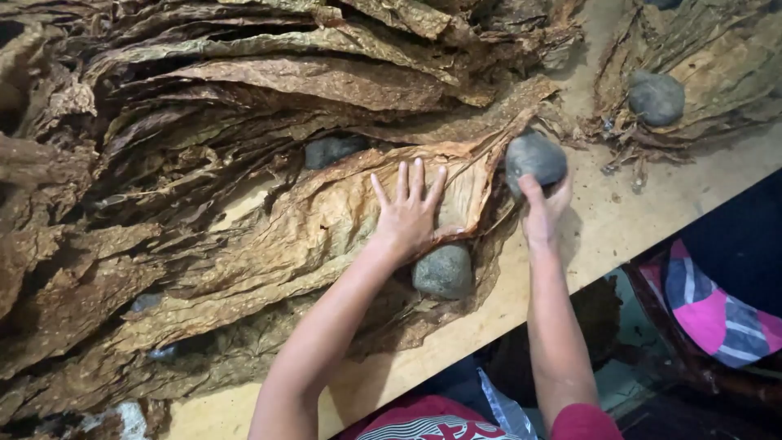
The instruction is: Flattening large dried tobacco leaves on a wooden surface and using stones as weights to keep them flat.
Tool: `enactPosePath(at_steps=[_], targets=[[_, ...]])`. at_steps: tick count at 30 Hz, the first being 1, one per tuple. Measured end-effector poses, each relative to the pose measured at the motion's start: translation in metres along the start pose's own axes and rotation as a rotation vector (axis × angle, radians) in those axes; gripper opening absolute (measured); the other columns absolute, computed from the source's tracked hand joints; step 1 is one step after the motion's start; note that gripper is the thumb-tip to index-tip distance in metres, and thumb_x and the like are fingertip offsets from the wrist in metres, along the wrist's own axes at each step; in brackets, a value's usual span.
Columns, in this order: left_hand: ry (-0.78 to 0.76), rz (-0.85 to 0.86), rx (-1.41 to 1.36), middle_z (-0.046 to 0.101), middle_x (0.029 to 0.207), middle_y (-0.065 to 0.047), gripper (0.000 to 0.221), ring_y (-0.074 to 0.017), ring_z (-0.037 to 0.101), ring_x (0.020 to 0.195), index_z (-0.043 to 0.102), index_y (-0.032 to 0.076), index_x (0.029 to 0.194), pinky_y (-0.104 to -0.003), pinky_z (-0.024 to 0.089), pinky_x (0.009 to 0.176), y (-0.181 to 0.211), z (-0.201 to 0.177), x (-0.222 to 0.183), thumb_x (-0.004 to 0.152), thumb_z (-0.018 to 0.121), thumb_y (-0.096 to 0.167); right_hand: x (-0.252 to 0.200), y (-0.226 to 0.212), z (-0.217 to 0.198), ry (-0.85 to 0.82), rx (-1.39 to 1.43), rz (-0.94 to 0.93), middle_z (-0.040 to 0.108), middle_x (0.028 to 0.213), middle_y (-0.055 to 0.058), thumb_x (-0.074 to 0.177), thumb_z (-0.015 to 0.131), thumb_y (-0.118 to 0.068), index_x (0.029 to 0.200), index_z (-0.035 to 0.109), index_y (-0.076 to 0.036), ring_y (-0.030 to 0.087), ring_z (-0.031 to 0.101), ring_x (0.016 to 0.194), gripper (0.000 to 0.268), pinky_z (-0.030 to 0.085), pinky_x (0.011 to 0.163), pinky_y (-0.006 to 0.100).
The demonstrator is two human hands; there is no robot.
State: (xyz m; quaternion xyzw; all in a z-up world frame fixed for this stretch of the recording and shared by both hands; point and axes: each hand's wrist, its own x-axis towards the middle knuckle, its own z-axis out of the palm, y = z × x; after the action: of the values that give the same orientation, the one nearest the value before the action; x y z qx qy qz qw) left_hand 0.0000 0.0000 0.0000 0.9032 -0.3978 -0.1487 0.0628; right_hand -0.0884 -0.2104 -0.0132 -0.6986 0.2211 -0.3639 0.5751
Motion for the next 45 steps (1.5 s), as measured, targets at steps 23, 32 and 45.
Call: enactPosePath(at_steps=[23,32,45], targets=[[0.032,-0.004,0.142,0.014,0.176,-0.014,0.085,-0.0464,0.008,0.161,0.049,0.032,0.156,-0.096,0.0,0.105,-0.005,0.03,0.018,0.084,0.063,0.075,-0.014,-0.054,0.01,-0.616,-0.52,-0.362,0.068,0.129,0.015,0.065,0.1,-0.038,0.142,0.064,-0.011,0.039,0.068,0.12,0.089,0.052,0.104,0.052],[0.05,-0.011,0.068,0.016,0.176,-0.015,0.079,-0.0449,0.008,0.162,0.037,0.034,0.162,-0.094,0.003,0.109,-0.003,0.023,0.015,0.093,0.058,0.069,0.014,-0.04,0.03,-0.516,-0.812,-0.623,0.065,0.13,0.015,0.06,0.101,-0.033,0.141,0.066,-0.01,0.039,0.066,0.119,0.092,0.054,0.102,0.05],[0.227,0.127,-0.243,0.048,0.157,-0.015,0.057,-0.0356,0.043,0.151,0.058,0.012,0.134,-0.078,0.024,0.116,-0.024,0.0,-0.033,0.09,0.076,0.043,-0.012,-0.068,0.029,-0.626,-0.847,-0.455,0.04,0.156,0.031,0.077,0.093,-0.025,0.163,0.04,-0.011,0.059,0.051,0.132,0.102,0.047,0.109,0.065]])
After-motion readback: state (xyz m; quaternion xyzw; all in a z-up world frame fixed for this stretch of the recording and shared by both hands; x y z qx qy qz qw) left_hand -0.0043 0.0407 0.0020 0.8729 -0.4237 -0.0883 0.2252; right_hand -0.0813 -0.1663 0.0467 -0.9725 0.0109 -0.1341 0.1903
